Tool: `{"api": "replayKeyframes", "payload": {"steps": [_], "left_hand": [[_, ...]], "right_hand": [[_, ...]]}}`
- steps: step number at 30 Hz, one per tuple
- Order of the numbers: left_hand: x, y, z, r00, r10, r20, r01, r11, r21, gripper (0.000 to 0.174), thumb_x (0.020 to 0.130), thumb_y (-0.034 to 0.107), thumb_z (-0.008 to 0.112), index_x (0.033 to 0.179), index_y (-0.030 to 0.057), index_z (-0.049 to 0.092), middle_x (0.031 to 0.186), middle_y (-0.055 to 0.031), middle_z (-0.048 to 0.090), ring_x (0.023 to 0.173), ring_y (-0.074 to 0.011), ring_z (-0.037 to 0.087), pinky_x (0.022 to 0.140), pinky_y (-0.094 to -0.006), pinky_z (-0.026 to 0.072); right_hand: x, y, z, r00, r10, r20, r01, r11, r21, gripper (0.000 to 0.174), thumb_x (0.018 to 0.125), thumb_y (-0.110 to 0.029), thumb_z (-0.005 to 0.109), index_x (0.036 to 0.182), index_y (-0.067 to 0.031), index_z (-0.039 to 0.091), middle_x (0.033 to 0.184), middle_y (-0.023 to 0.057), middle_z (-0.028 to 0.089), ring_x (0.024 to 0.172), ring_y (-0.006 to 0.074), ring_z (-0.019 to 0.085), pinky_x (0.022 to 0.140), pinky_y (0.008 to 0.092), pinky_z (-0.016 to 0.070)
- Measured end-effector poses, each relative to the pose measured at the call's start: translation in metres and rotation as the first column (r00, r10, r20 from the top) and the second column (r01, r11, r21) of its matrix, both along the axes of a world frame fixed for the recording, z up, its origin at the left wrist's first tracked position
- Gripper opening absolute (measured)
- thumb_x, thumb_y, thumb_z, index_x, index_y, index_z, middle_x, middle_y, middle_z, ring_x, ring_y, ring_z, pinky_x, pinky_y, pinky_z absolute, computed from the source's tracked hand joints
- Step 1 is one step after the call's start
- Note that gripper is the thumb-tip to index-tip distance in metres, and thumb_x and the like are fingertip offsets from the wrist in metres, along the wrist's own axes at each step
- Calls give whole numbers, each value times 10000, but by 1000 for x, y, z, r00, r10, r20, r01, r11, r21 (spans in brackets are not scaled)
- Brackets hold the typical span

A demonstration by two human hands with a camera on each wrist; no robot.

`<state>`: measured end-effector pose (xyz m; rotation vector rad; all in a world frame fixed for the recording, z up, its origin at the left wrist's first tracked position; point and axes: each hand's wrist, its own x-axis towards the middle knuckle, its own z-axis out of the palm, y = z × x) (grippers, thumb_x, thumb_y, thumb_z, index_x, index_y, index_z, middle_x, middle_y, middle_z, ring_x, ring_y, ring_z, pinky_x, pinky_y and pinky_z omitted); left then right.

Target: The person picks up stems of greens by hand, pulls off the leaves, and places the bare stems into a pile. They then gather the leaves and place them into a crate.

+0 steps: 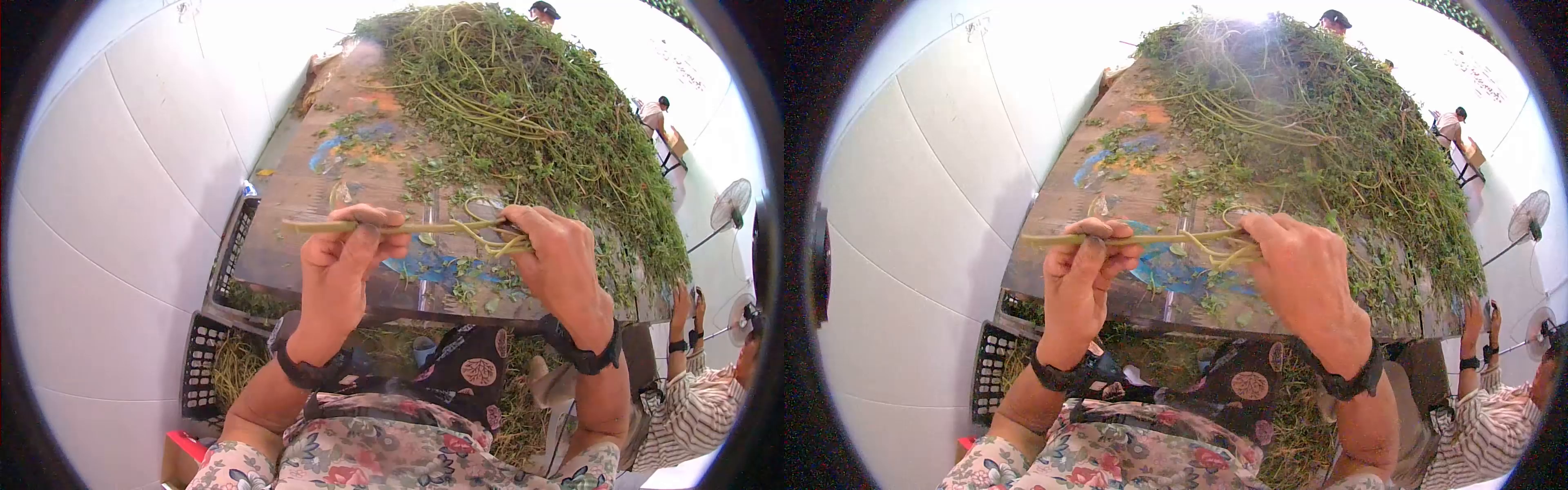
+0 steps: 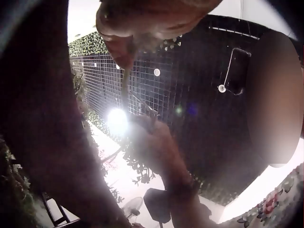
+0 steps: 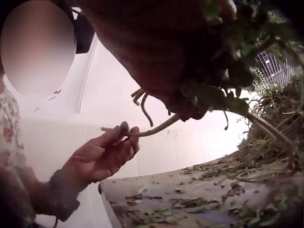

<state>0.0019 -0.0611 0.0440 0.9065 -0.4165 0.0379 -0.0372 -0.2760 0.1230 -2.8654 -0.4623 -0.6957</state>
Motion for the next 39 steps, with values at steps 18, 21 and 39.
{"api": "replayKeyframes", "payload": {"steps": [18,21,39], "left_hand": [[13,192,68,562,698,443,-792,609,46,230,898,213,505,926,-10,555,806,-101,604,578,-122,530,534,-263,455],[0,235,63,488,697,525,-871,425,245,206,875,194,555,926,-3,587,776,-79,615,575,-83,513,515,-220,434],[8,311,-93,634,632,446,-380,-247,891,211,784,249,589,897,77,634,671,-111,603,607,-248,577,584,-312,452]], "right_hand": [[-18,-62,13,959,281,29,-136,370,919,209,849,-230,517,985,-72,531,742,31,501,646,131,461,601,242,357],[-18,-46,0,875,483,-16,-112,236,965,212,871,-261,497,980,-79,507,704,6,445,611,108,404,572,233,318],[-9,35,-39,888,427,-169,56,266,962,217,911,-294,465,949,-81,446,633,-30,353,553,64,278,509,218,236]]}}
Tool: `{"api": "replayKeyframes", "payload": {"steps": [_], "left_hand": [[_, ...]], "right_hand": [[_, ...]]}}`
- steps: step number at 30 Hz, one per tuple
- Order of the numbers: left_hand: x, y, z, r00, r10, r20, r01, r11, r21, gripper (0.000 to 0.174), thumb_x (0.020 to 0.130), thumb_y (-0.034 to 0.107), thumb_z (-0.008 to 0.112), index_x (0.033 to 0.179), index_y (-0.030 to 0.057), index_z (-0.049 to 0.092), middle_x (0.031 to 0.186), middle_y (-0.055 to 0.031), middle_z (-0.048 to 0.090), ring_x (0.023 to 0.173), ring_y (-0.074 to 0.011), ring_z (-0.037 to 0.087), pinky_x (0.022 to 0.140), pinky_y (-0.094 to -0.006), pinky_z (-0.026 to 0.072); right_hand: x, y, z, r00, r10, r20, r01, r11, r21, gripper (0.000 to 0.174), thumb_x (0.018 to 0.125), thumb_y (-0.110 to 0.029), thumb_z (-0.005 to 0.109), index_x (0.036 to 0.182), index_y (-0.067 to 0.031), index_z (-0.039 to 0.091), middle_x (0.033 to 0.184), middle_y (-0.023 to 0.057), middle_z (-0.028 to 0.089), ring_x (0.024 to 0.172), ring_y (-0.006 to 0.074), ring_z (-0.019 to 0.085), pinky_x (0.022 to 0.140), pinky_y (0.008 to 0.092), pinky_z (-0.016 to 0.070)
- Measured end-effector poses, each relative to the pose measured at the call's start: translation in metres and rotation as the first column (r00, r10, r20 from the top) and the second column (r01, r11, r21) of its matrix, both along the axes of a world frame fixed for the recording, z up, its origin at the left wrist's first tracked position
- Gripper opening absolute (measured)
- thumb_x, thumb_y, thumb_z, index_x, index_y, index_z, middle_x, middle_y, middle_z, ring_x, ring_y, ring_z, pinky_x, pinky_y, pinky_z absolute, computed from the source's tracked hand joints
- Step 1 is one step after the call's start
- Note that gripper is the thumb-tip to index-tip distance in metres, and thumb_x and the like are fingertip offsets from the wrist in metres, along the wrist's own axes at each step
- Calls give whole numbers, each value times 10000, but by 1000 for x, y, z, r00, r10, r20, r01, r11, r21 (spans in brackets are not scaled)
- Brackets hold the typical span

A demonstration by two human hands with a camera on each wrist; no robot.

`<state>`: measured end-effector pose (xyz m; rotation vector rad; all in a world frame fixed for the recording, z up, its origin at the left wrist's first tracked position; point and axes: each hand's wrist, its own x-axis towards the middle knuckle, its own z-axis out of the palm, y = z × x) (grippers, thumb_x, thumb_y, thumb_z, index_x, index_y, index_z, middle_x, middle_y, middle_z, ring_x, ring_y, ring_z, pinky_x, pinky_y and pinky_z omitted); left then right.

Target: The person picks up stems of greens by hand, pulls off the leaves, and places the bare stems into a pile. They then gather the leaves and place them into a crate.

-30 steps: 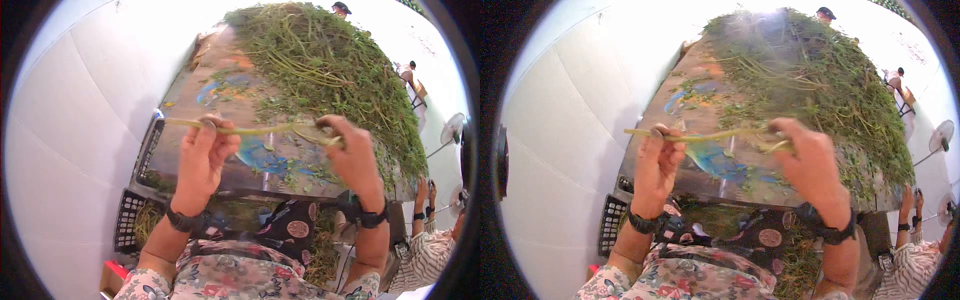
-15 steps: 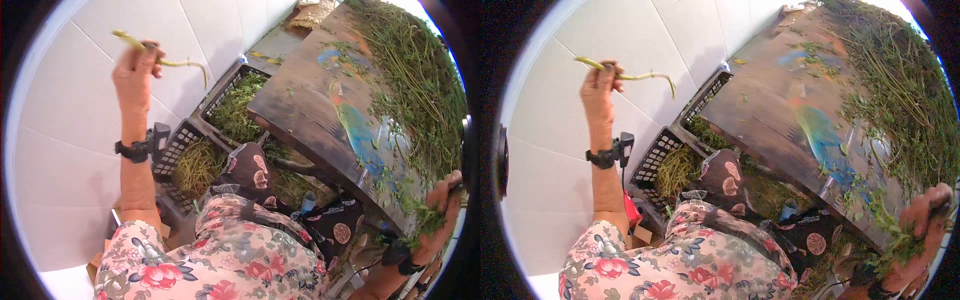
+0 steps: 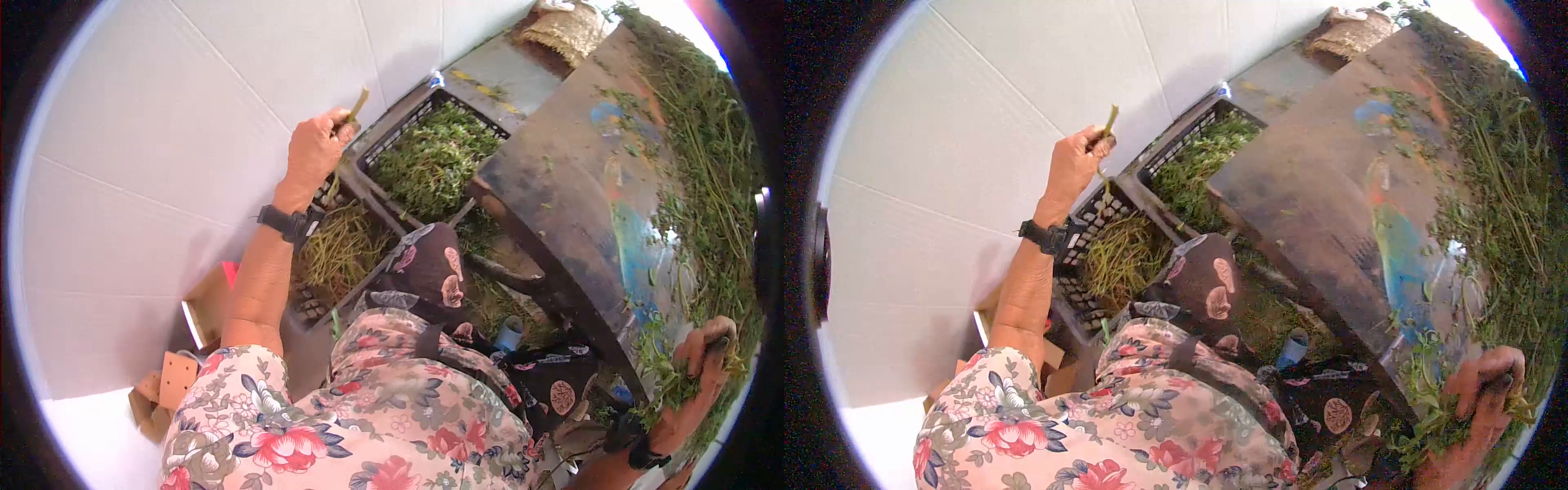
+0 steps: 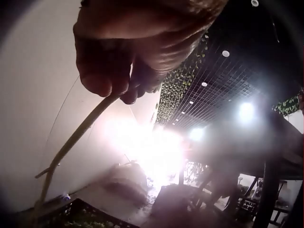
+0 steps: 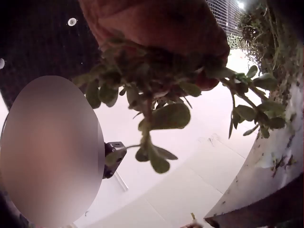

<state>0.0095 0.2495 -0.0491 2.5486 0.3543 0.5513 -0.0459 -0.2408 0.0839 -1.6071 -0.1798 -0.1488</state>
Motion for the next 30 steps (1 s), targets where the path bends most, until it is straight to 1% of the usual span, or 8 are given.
{"api": "replayKeyframes", "payload": {"steps": [3,7,9,11,16,20,27,30], "left_hand": [[-28,10,-11,934,-51,-354,100,987,123,267,771,280,582,929,71,634,708,-138,616,670,-287,598,608,-343,465],[-27,-11,8,966,-117,-232,130,991,38,350,793,294,582,1013,22,607,808,-121,644,727,-164,604,695,-280,464],[-25,-63,53,950,-253,-181,187,930,-315,372,824,319,570,1037,15,600,888,-91,641,827,-140,590,752,-261,459],[-27,-113,77,798,-570,195,568,602,-562,419,859,365,539,1078,9,579,981,-63,614,902,-139,568,811,-258,441],[-3,-228,117,399,-754,522,834,63,-548,497,898,332,498,1282,36,389,1239,-79,464,1097,-151,474,858,-306,440],[24,-298,127,486,-659,574,344,-460,-819,486,908,252,487,1318,66,302,1202,-72,475,1095,-171,479,866,-345,455],[46,-331,86,542,-715,442,78,-481,-873,334,906,211,485,1194,48,443,1108,-47,540,966,-173,548,825,-353,486],[48,-330,84,542,-738,403,14,-471,-882,301,905,200,482,1155,32,482,1077,-57,559,928,-185,565,809,-370,496]], "right_hand": [[3,20,-5,1000,-10,-15,10,999,-46,196,901,-264,475,957,-77,457,640,-28,372,560,67,292,516,215,241],[9,50,-7,995,92,-40,-98,980,-172,169,884,-240,489,929,-78,469,639,-29,383,572,60,311,523,199,242],[8,77,-8,998,20,-53,-28,988,-152,220,849,-262,528,856,-42,519,603,-14,435,522,41,357,476,187,256],[10,94,1,999,19,-50,-30,973,-230,200,849,-242,535,854,-42,547,604,-18,456,532,31,380,469,185,265],[42,96,41,991,-79,110,117,909,-399,176,864,-180,516,828,-22,585,613,-13,497,565,44,452,486,211,347],[86,63,40,943,-92,321,259,809,-528,321,869,-293,487,851,19,560,636,80,511,599,139,481,540,311,398],[90,19,35,998,-62,-30,31,794,-607,420,875,-379,461,903,30,552,694,89,544,633,159,470,578,326,399],[88,6,30,1000,-13,8,15,857,-514,412,872,-389,468,928,3,584,714,40,554,640,118,459,555,288,385]]}}
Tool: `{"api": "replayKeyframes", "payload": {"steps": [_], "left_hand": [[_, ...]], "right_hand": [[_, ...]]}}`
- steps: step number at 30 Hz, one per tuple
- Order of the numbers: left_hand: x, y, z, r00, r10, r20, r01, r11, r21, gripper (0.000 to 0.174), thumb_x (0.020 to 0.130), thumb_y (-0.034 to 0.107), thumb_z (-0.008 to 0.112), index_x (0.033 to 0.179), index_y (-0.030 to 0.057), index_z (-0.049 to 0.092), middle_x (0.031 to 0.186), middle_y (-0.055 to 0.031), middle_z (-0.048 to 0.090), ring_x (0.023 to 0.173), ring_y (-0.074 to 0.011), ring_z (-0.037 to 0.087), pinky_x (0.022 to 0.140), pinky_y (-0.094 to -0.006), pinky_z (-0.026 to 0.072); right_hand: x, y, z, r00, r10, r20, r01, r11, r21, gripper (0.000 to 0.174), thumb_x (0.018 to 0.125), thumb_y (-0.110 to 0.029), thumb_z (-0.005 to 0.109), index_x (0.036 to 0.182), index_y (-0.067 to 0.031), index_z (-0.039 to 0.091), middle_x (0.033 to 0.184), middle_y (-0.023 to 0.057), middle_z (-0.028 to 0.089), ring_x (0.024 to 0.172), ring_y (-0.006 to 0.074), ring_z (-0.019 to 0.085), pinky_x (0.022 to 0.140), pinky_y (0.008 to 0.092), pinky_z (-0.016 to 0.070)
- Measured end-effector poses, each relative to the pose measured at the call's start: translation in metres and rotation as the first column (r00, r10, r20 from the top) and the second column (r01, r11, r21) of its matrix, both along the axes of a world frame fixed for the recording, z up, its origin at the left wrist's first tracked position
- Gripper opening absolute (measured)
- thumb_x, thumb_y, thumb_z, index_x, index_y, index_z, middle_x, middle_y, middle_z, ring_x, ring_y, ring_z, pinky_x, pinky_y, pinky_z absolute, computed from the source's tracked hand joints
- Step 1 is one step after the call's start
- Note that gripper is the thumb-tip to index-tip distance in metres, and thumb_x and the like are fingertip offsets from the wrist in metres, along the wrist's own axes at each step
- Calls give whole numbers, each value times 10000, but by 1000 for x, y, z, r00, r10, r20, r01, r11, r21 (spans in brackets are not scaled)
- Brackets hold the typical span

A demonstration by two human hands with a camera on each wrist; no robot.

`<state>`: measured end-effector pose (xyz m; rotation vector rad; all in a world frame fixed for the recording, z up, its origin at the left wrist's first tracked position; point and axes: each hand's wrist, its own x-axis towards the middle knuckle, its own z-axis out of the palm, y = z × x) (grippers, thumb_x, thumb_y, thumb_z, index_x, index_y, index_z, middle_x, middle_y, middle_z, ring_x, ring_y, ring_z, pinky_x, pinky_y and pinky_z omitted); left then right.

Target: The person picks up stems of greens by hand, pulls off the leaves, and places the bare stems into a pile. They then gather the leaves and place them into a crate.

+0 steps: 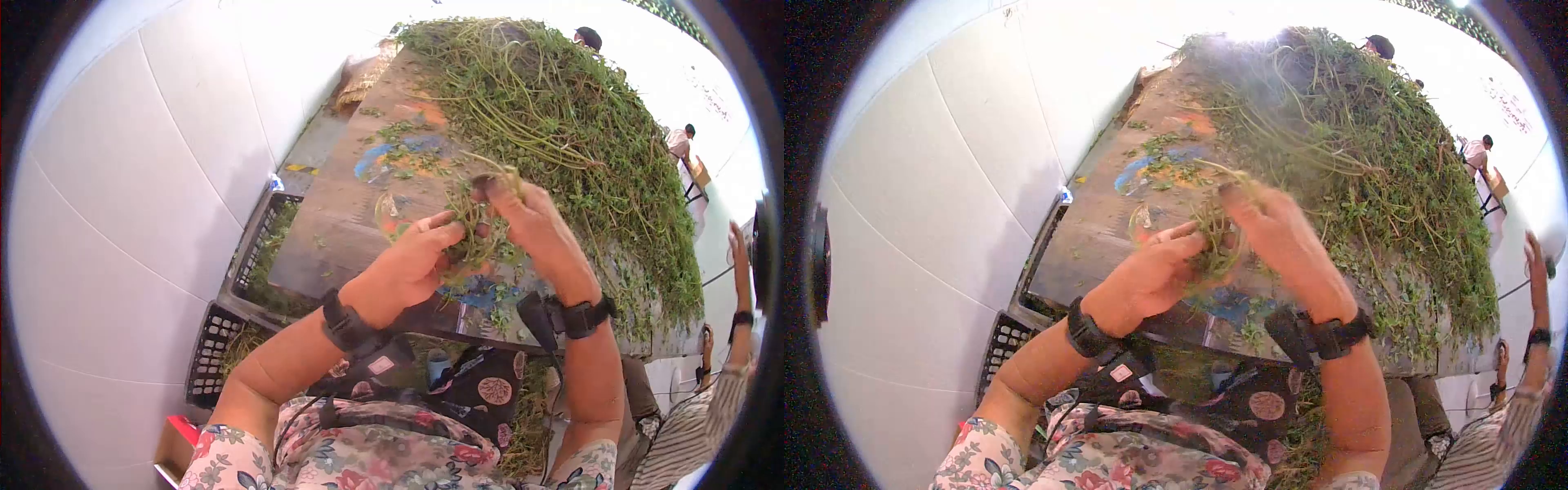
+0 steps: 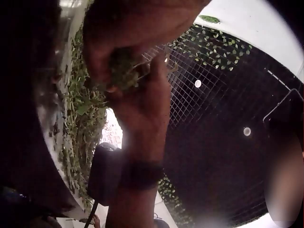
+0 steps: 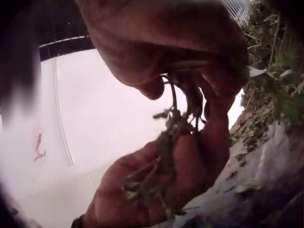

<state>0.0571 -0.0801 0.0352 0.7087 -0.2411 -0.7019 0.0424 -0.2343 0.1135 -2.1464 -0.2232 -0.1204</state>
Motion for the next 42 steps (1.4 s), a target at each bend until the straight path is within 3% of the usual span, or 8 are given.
{"api": "replayKeyframes", "payload": {"steps": [4,17,20,22,24,26,35,42], "left_hand": [[6,3,-4,998,-29,-53,29,1000,1,292,900,203,490,1126,18,502,1044,-77,577,918,-212,582,786,-394,510],[9,8,-5,981,-96,-170,72,987,-144,246,851,96,564,1061,-15,501,940,-99,588,788,-188,613,627,-291,564],[2,4,3,988,50,-149,-49,999,13,205,849,81,561,1036,13,512,926,-81,585,724,-158,593,528,-252,518],[-6,1,8,992,73,-107,-72,997,19,187,845,77,566,1020,33,518,898,-64,578,685,-138,570,477,-229,458],[-12,-2,12,997,66,-50,-64,998,26,176,839,76,572,1007,49,523,864,-49,570,652,-123,550,439,-213,406],[-15,-2,14,999,33,21,-34,999,41,172,833,77,579,996,62,526,823,-36,562,624,-113,533,414,-206,364],[-18,5,15,954,-195,226,130,953,275,132,876,188,503,913,63,520,733,-12,507,523,-64,407,369,-191,263],[-16,-4,19,989,136,66,-147,963,224,79,853,136,489,893,80,451,727,-33,498,505,-81,405,361,-201,260]], "right_hand": [[7,-30,2,986,-94,-139,124,967,224,258,900,-303,498,977,-75,590,794,-25,563,559,-7,389,395,145,225],[-3,-63,5,985,-159,-67,164,742,650,187,881,-247,526,901,-65,563,681,-28,507,515,27,393,401,171,254],[-6,-62,-6,986,-93,-139,159,775,611,179,890,-253,520,831,-84,517,660,-13,498,474,16,374,355,168,225],[-1,-57,-26,974,124,187,-160,969,190,178,885,-248,527,817,-84,520,637,-24,479,446,13,348,354,170,212],[-6,-40,-25,979,186,86,-195,976,102,201,873,-265,537,793,-81,522,625,-33,464,466,15,351,381,178,231],[-19,-14,-7,927,91,-365,59,923,380,250,855,-303,551,758,-74,522,623,-42,453,532,22,383,436,192,283],[-9,-22,-13,986,35,-162,73,786,613,207,898,-281,516,858,-79,529,683,-25,514,534,1,368,415,148,233],[-32,12,-2,981,-157,111,93,893,441,251,931,-314,440,879,-84,525,772,-6,545,563,31,365,445,169,266]]}}
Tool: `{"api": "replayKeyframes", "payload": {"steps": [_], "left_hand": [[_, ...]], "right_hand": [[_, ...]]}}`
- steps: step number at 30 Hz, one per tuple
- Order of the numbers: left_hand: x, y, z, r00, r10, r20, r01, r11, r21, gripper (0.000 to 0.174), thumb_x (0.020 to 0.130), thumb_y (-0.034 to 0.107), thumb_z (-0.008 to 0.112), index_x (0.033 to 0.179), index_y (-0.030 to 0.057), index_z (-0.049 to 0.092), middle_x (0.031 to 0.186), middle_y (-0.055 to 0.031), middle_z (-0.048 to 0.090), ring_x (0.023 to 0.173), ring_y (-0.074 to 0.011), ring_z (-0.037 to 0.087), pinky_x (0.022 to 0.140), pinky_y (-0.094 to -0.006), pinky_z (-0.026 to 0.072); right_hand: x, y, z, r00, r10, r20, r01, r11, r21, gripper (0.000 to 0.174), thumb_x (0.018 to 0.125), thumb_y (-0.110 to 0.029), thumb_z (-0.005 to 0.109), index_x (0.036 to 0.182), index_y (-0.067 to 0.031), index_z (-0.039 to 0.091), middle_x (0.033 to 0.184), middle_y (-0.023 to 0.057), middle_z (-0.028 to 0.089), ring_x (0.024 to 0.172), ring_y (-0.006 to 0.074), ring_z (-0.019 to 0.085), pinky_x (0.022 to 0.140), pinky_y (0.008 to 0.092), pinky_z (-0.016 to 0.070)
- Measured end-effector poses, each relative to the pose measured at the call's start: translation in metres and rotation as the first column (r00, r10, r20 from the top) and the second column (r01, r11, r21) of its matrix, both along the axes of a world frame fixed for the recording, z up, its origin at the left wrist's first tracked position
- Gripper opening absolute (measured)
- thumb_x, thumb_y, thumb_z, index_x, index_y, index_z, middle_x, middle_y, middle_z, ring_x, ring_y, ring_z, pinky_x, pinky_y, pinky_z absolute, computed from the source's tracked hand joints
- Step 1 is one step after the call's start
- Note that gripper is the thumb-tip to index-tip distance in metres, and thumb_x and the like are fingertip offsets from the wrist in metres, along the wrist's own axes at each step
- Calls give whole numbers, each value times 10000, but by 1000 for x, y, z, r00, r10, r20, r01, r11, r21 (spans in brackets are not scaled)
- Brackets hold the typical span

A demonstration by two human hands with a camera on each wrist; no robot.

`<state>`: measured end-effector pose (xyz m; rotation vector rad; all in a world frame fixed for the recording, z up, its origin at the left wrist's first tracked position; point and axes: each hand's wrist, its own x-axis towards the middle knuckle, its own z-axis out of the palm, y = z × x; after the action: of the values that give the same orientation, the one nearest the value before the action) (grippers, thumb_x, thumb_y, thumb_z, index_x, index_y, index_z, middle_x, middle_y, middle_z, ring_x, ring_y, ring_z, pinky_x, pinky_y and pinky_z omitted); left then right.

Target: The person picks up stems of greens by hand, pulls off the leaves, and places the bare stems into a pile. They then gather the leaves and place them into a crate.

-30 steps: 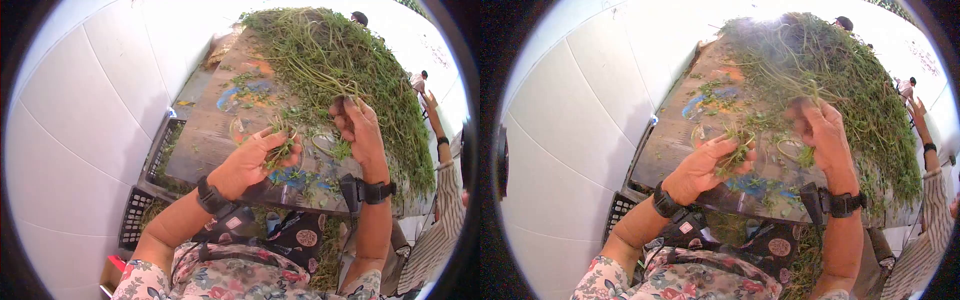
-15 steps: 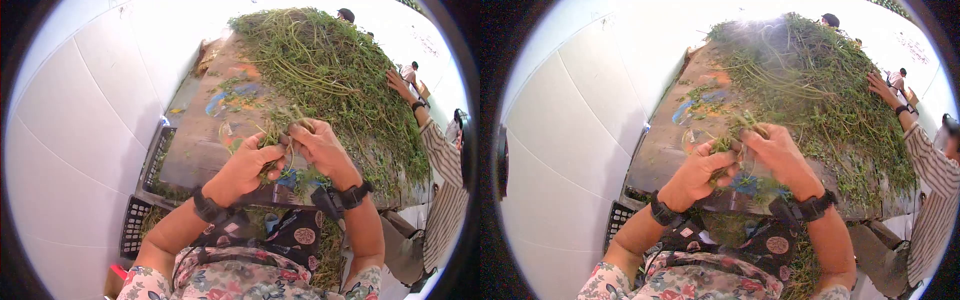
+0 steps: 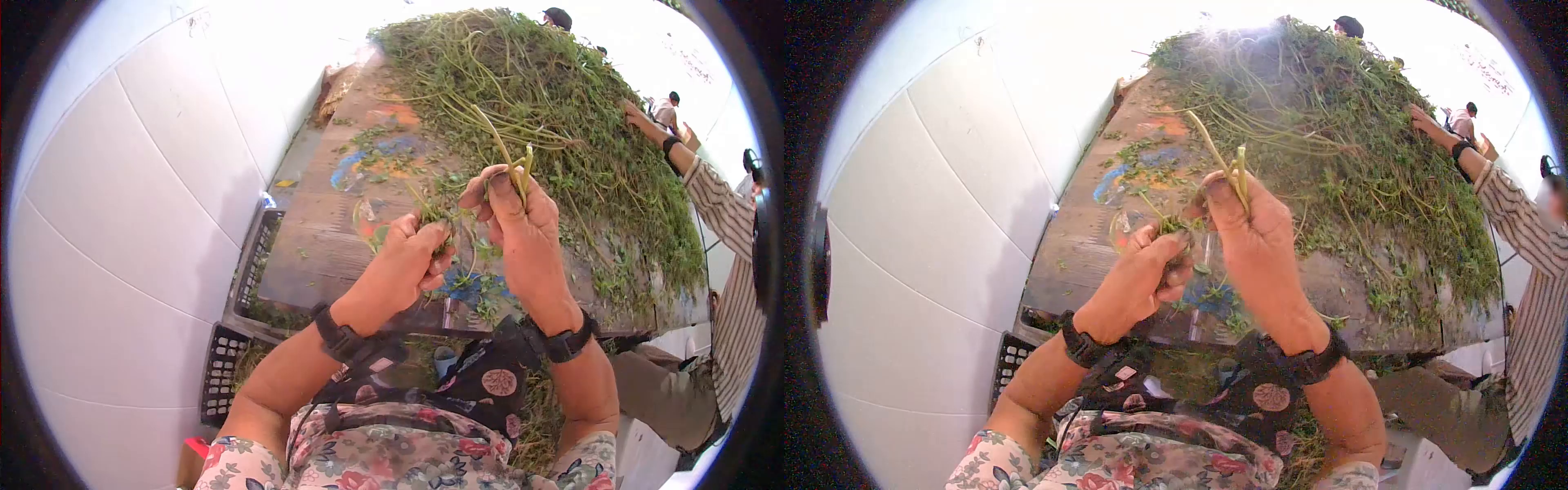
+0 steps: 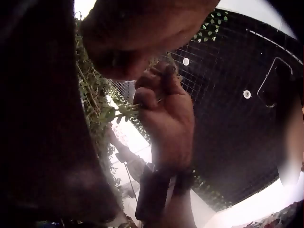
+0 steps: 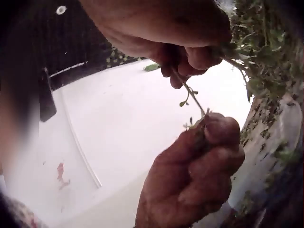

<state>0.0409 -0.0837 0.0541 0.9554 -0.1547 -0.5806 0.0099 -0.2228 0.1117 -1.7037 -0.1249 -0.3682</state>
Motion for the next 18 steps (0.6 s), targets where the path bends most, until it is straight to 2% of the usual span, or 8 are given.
{"api": "replayKeyframes", "payload": {"steps": [2,5,8,11,14,17,18], "left_hand": [[-1,-3,5,999,34,-28,-35,999,-29,90,848,136,489,894,87,430,728,-42,502,512,-86,406,360,-205,261],[-3,-7,14,999,2,-47,-5,998,-57,89,837,126,487,892,87,430,727,-52,504,503,-90,398,360,-208,259],[-8,-12,19,997,34,-70,-37,998,-45,84,826,116,485,884,79,437,716,-50,502,497,-92,394,360,-210,255],[-9,-14,25,999,39,-26,-39,999,-16,83,814,107,485,873,68,443,707,-54,501,498,-92,391,360,-212,251],[-12,-13,32,1000,-18,-21,17,999,-30,78,810,107,486,857,62,442,705,-57,502,492,-92,381,360,-213,248],[-11,-14,31,997,-52,-59,49,997,-53,93,797,63,468,865,47,407,712,-77,519,465,-75,366,338,-206,229],[-11,-15,33,997,-56,-55,53,997,-53,81,795,64,464,856,48,412,709,-76,517,463,-74,363,338,-206,229]], "right_hand": [[-3,1,4,1000,-3,-1,4,995,97,245,932,-312,439,888,-87,523,756,-11,538,571,37,374,446,170,268],[6,-8,-5,999,-7,-50,30,884,467,233,937,-300,433,906,-82,512,743,-7,524,561,34,360,448,168,262],[4,-7,-4,999,-30,-19,35,851,524,219,942,-278,423,922,-75,503,760,1,509,538,32,343,437,171,254],[1,-5,-1,981,-159,109,127,960,251,253,933,-301,430,866,-69,506,691,-5,499,518,38,344,430,191,258],[4,-18,-3,995,79,54,-96,823,560,240,935,-289,430,868,-69,499,718,-5,486,526,34,325,429,194,251],[8,-15,-1,999,30,28,-41,717,696,229,938,-268,425,867,-59,486,689,-16,429,520,37,308,424,203,236],[9,-15,0,999,22,28,-35,724,689,227,937,-263,426,862,-56,483,688,-19,421,520,40,310,424,203,236]]}}
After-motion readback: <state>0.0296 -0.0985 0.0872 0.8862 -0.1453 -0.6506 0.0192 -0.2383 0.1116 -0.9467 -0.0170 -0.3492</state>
